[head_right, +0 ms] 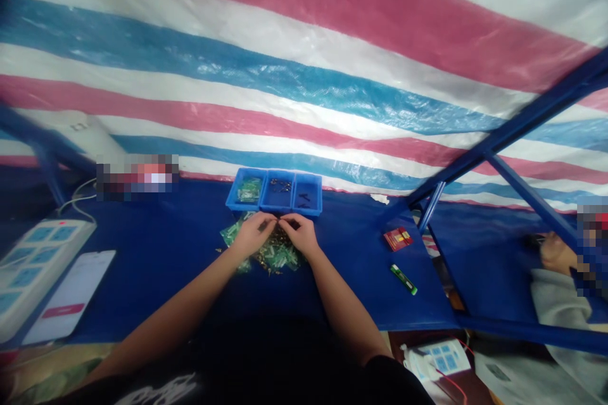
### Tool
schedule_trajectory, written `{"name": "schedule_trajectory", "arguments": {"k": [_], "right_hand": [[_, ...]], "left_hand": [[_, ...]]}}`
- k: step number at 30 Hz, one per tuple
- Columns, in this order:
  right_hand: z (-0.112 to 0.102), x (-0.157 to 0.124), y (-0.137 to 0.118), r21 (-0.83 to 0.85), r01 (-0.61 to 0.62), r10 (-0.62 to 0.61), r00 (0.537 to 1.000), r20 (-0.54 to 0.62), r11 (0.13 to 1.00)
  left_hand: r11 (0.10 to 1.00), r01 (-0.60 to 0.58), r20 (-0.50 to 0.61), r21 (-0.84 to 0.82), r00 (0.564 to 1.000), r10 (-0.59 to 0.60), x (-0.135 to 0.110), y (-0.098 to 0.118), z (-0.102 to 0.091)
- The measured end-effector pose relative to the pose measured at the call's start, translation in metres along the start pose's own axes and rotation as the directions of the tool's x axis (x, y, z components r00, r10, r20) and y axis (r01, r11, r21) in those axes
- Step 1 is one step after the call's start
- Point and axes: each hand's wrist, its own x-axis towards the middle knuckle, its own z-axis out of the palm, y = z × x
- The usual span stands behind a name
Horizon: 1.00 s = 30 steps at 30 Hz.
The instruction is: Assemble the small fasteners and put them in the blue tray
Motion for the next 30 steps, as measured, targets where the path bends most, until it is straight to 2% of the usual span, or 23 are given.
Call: {"name": "schedule_trajectory", "arguments": {"k": [11, 18, 25, 30], "right_hand": [[-0.0014, -0.0019, 0.0022, -0.018, 0.017, -0.017, 1.0, 0.012, 1.0], [-0.0009, -0.0013, 0.0016, -0.014, 0.017, -0.017, 1.0, 0.008, 1.0], [-0.0015, -0.0025, -0.0001, 0.0, 0.036, -0.036, 0.999, 0.011, 0.999], [-0.0011, -0.0029, -0.0004, 0.007, 0.038, -0.038, 0.999, 0.002, 0.999]], "left_hand": [[1.0, -0.03, 0.032, 0.006, 0.999, 0.029, 0.0013, 0.0028, -0.0032], [1.0, -0.027, -0.005, -0.015, 1.0, 0.027, 0.0007, 0.0008, -0.0013], [0.999, -0.048, 0.04, 0.009, 0.998, 0.048, 0.0012, 0.003, -0.0042], [1.0, -0.021, -0.013, -0.018, 1.0, 0.02, 0.0002, 0.0027, -0.0029]]}}
